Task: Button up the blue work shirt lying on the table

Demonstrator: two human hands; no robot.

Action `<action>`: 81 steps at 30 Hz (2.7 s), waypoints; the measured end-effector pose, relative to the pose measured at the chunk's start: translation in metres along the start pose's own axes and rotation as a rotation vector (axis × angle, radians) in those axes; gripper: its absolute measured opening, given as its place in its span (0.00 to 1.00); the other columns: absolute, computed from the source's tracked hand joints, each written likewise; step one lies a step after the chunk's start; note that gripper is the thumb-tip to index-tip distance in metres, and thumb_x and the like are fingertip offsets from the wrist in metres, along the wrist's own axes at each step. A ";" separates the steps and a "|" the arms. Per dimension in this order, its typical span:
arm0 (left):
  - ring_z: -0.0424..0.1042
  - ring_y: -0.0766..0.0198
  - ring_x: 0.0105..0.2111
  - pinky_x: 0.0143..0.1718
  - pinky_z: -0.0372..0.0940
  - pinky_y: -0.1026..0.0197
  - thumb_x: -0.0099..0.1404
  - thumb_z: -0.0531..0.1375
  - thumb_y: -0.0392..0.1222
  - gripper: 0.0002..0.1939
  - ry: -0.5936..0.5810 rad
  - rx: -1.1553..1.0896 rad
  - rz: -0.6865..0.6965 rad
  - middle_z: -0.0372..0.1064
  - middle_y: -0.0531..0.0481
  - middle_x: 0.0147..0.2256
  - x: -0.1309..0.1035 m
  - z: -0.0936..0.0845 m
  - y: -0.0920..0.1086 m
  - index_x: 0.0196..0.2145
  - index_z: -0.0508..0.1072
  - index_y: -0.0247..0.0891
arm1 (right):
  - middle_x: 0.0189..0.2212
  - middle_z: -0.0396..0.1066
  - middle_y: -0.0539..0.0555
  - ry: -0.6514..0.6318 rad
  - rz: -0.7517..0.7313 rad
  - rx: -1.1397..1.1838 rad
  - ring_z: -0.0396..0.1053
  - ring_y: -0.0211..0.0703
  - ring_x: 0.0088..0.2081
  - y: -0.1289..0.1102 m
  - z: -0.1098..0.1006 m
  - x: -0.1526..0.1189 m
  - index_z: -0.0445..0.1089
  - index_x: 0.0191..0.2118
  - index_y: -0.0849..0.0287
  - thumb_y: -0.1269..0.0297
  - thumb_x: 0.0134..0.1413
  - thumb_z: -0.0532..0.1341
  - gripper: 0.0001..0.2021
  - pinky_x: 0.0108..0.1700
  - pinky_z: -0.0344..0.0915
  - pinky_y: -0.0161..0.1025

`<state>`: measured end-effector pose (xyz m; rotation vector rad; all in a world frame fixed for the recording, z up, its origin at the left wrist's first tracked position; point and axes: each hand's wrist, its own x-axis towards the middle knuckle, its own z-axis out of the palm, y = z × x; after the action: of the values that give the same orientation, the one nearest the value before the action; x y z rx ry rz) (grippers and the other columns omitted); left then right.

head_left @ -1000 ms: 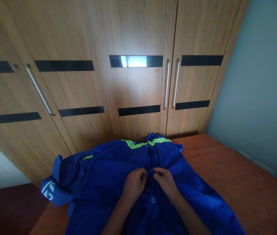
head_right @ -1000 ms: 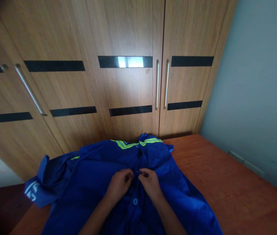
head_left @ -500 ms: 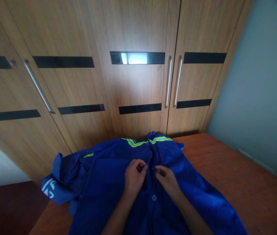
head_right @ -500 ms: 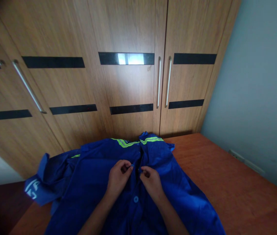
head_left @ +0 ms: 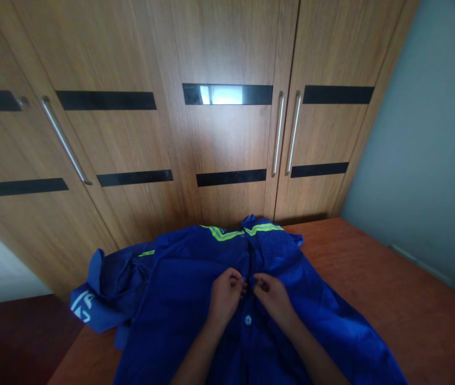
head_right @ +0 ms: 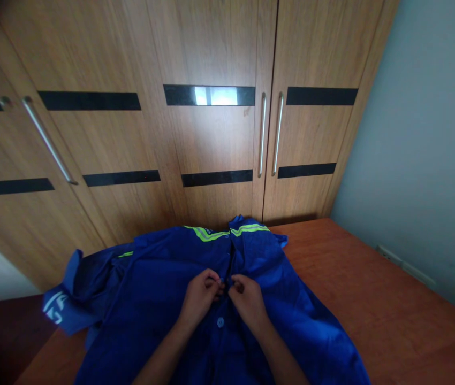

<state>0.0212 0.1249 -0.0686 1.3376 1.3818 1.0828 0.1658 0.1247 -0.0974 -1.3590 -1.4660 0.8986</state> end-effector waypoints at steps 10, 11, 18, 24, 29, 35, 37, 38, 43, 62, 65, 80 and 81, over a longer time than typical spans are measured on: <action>0.76 0.63 0.30 0.30 0.65 0.66 0.60 0.54 0.40 0.04 0.003 0.155 0.207 0.75 0.52 0.27 -0.004 0.003 -0.008 0.31 0.69 0.40 | 0.26 0.73 0.52 0.042 -0.103 -0.015 0.69 0.43 0.27 -0.004 0.000 -0.004 0.76 0.36 0.61 0.67 0.44 0.56 0.14 0.33 0.66 0.38; 0.76 0.63 0.29 0.30 0.65 0.66 0.61 0.54 0.40 0.05 0.002 0.172 0.220 0.75 0.53 0.27 -0.004 0.003 -0.008 0.31 0.69 0.40 | 0.25 0.73 0.52 0.034 -0.114 -0.022 0.69 0.43 0.27 -0.004 0.000 -0.004 0.76 0.36 0.61 0.68 0.44 0.56 0.14 0.32 0.65 0.37; 0.75 0.62 0.29 0.31 0.62 0.65 0.61 0.54 0.36 0.07 0.024 0.404 0.311 0.75 0.52 0.28 -0.005 -0.001 -0.007 0.32 0.72 0.42 | 0.21 0.70 0.49 -0.029 -0.097 -0.033 0.66 0.39 0.23 -0.003 0.002 -0.005 0.75 0.35 0.61 0.70 0.41 0.56 0.14 0.30 0.63 0.35; 0.73 0.62 0.31 0.33 0.58 0.64 0.63 0.53 0.34 0.09 0.018 0.568 0.390 0.74 0.52 0.29 -0.010 -0.002 -0.002 0.33 0.73 0.44 | 0.19 0.65 0.46 -0.044 -0.054 -0.022 0.63 0.38 0.23 0.000 0.003 -0.004 0.74 0.35 0.61 0.70 0.41 0.55 0.14 0.29 0.61 0.35; 0.72 0.61 0.30 0.33 0.58 0.64 0.63 0.52 0.33 0.10 0.006 0.612 0.407 0.73 0.51 0.29 -0.013 -0.002 0.003 0.32 0.72 0.43 | 0.20 0.63 0.45 -0.056 -0.015 0.039 0.62 0.37 0.24 0.001 0.003 -0.002 0.72 0.35 0.60 0.69 0.39 0.54 0.14 0.28 0.59 0.34; 0.73 0.63 0.31 0.34 0.59 0.65 0.62 0.53 0.32 0.10 -0.014 0.540 0.395 0.74 0.52 0.29 -0.011 0.000 0.000 0.31 0.72 0.43 | 0.16 0.53 0.39 -0.151 0.074 0.272 0.52 0.31 0.18 -0.004 0.000 -0.003 0.64 0.33 0.57 0.67 0.36 0.56 0.11 0.21 0.49 0.30; 0.74 0.63 0.31 0.34 0.60 0.65 0.61 0.54 0.31 0.10 -0.019 0.497 0.379 0.74 0.52 0.29 -0.010 0.002 -0.003 0.30 0.72 0.43 | 0.14 0.51 0.37 -0.209 0.112 0.344 0.48 0.30 0.16 -0.006 0.000 -0.004 0.61 0.34 0.56 0.66 0.36 0.56 0.13 0.19 0.46 0.29; 0.74 0.63 0.30 0.34 0.60 0.65 0.60 0.54 0.31 0.10 -0.015 0.473 0.368 0.74 0.52 0.29 -0.009 0.003 -0.003 0.30 0.72 0.43 | 0.14 0.52 0.36 -0.237 0.125 0.376 0.48 0.30 0.15 -0.007 -0.001 -0.005 0.60 0.36 0.56 0.65 0.36 0.56 0.15 0.18 0.46 0.29; 0.74 0.63 0.31 0.34 0.62 0.65 0.58 0.54 0.31 0.09 0.002 0.304 0.298 0.75 0.51 0.29 -0.007 0.003 -0.005 0.30 0.72 0.40 | 0.16 0.62 0.40 -0.274 0.105 0.382 0.54 0.33 0.15 -0.008 0.001 -0.009 0.59 0.44 0.57 0.62 0.43 0.52 0.18 0.17 0.49 0.30; 0.65 0.68 0.23 0.24 0.56 0.67 0.57 0.60 0.47 0.10 0.023 -0.096 0.119 0.67 0.55 0.21 -0.002 0.004 -0.011 0.27 0.71 0.36 | 0.15 0.64 0.44 -0.128 -0.163 -0.108 0.64 0.38 0.18 -0.014 0.000 -0.013 0.69 0.48 0.60 0.63 0.57 0.52 0.16 0.23 0.57 0.32; 0.66 0.68 0.22 0.24 0.56 0.67 0.56 0.60 0.45 0.09 0.031 -0.106 0.105 0.69 0.54 0.21 -0.003 0.003 -0.009 0.27 0.72 0.36 | 0.16 0.65 0.45 -0.095 -0.152 -0.152 0.65 0.38 0.19 -0.014 -0.001 -0.013 0.70 0.46 0.59 0.62 0.57 0.52 0.15 0.25 0.58 0.32; 0.70 0.66 0.27 0.29 0.61 0.67 0.51 0.62 0.39 0.09 0.065 -0.244 0.004 0.73 0.52 0.26 -0.002 0.006 -0.014 0.32 0.74 0.35 | 0.15 0.59 0.42 -0.053 -0.213 -0.273 0.63 0.37 0.19 -0.006 0.002 -0.010 0.68 0.44 0.56 0.66 0.55 0.54 0.12 0.26 0.55 0.31; 0.70 0.67 0.26 0.29 0.60 0.67 0.50 0.62 0.38 0.10 0.064 -0.250 -0.004 0.73 0.52 0.26 -0.002 0.005 -0.014 0.32 0.74 0.35 | 0.15 0.59 0.41 -0.062 -0.213 -0.256 0.63 0.37 0.19 -0.006 0.002 -0.010 0.68 0.44 0.57 0.66 0.54 0.54 0.12 0.25 0.55 0.31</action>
<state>0.0236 0.1224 -0.0832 1.1274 1.2475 1.2601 0.1615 0.1140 -0.0935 -1.3336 -1.7838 0.6381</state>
